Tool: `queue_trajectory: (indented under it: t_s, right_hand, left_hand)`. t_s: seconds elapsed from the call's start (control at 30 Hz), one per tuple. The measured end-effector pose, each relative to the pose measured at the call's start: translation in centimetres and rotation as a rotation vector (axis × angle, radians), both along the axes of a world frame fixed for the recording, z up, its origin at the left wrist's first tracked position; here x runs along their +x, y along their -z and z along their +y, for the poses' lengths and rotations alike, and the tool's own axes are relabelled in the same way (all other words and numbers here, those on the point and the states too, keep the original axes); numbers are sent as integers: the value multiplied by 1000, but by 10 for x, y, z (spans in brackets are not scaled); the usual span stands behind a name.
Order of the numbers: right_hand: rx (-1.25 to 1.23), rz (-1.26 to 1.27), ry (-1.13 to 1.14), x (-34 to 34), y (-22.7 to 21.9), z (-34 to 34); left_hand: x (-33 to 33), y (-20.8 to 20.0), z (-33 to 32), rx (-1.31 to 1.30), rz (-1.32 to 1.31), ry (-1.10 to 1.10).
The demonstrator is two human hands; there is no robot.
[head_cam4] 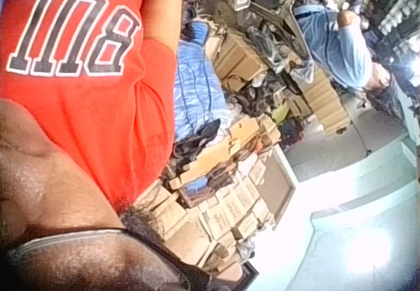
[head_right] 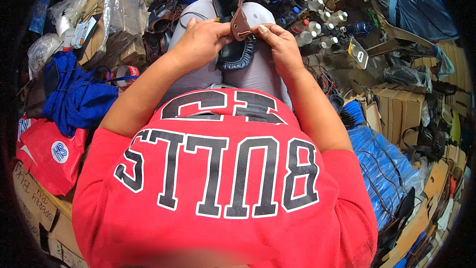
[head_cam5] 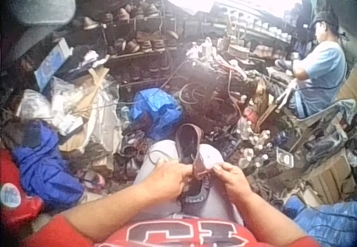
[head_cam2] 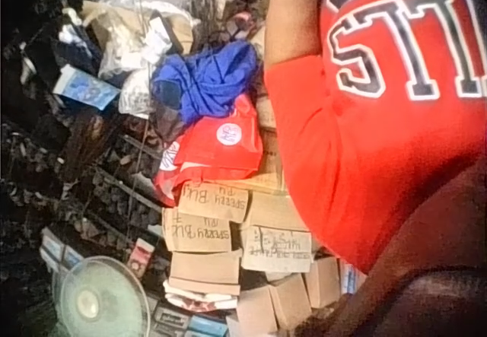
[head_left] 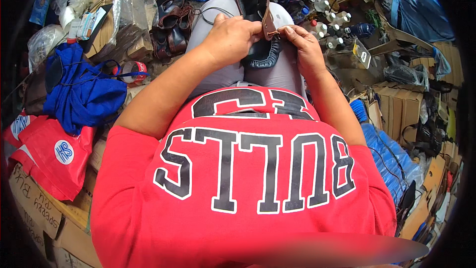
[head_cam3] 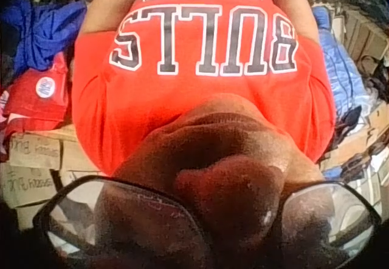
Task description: Hand-stitching leather shoe components using a needle and thread in a workshop.
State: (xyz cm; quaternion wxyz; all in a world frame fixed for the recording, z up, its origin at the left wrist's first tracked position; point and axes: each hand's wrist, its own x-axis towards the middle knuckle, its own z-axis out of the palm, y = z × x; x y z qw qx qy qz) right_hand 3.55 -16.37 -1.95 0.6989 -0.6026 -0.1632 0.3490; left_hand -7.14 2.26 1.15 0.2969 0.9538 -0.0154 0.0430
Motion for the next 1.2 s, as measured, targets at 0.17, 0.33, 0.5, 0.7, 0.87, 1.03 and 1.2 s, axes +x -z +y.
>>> queue_trajectory:
  t_s: [0.17, 0.33, 0.5, 0.7, 0.87, 1.03, 1.2]
  right_hand:
    - [9, -11, 113, 12, 16, -8]
    - [27, 149, 463, 67, 21, -73]
    - [584, 208, 204, 40, -61, -7]
    - [337, 169, -516, 8, -82, 7]
    - [-665, -728, -114, 41, -26, -74]
    - [-1242, -849, 25, 109, -37, -183]
    - [-1491, -1000, 128, 139, -34, -257]
  left_hand:
    - [-29, -4, 13, 210, -147, 50]
    - [-88, -9, 75, 21, -110, -199]
    - [-60, -55, 61, -912, -287, -154]
    - [-35, -56, 9, -1592, 127, 408]
    - [-82, -12, 79, 13, -88, -219]
    - [-165, -44, 168, 347, 7, -617]
    - [-221, -72, 209, 542, -127, -839]
